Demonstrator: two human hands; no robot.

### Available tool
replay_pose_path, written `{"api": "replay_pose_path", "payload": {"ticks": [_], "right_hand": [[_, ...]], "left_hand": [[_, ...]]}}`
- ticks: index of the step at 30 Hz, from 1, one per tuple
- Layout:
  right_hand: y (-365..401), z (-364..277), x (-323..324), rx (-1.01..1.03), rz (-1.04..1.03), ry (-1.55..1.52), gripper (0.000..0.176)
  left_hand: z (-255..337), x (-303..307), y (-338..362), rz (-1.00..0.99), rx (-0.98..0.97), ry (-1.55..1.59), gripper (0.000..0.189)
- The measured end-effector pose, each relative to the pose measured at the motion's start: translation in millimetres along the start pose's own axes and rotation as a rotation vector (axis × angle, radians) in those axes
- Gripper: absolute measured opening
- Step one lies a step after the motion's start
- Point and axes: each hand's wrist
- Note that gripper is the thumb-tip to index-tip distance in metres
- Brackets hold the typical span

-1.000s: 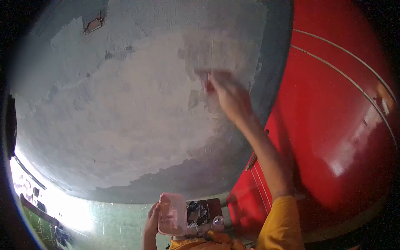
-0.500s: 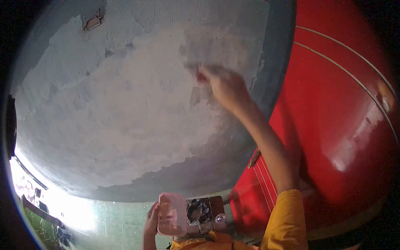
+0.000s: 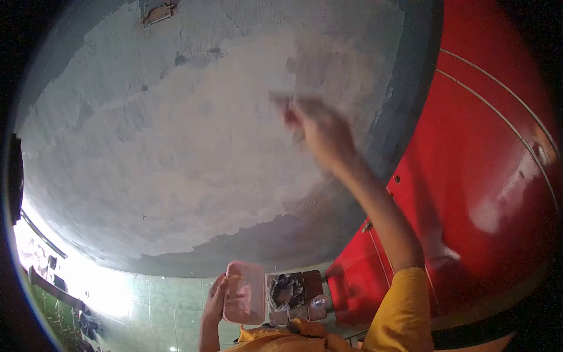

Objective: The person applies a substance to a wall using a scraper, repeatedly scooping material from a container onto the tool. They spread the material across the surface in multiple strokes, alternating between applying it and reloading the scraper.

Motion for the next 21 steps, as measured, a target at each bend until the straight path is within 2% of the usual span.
{"api": "replay_pose_path", "payload": {"ticks": [1, 3, 6, 8, 10, 13, 14, 17, 21], "right_hand": [[-30, -8, 21, -0.064, 0.032, 0.058, 0.041], [-71, 11, 36, 0.146, 0.298, 0.182, 0.04], [-33, 21, -6, 0.133, 0.174, 0.226, 0.035], [42, 38, -63, 0.236, 0.125, 0.237, 0.038], [102, 22, -87, 0.095, -0.041, 0.155, 0.04], [98, 14, -73, 0.027, 0.007, 0.001, 0.04], [84, 20, -62, 0.001, -0.002, -0.054, 0.049], [31, 17, -30, 0.066, 0.221, 0.189, 0.051], [99, 47, -112, 0.058, 0.135, 0.232, 0.051]], "left_hand": [[4, 2, 3, 0.018, 0.011, -0.03, 0.078], [-6, 13, -2, 0.013, -0.031, -0.043, 0.078], [-8, 25, 3, 0.006, -0.049, -0.022, 0.074], [0, 30, 4, -0.009, -0.052, 0.012, 0.07], [4, 32, 17, -0.03, -0.03, 0.047, 0.065], [0, 39, 24, -0.033, -0.058, 0.045, 0.06], [-6, 46, 21, -0.05, -0.049, 0.045, 0.061], [-25, 56, 18, -0.079, -0.004, 0.041, 0.064], [-44, 71, 11, -0.068, 0.021, -0.004, 0.069]]}}
Point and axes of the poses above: each hand's wrist, its own y-axis away from the middle knuckle, its own x-axis out of the back of the hand, z = x × y, and after that the axes turned 12 degrees about -y, right-handed
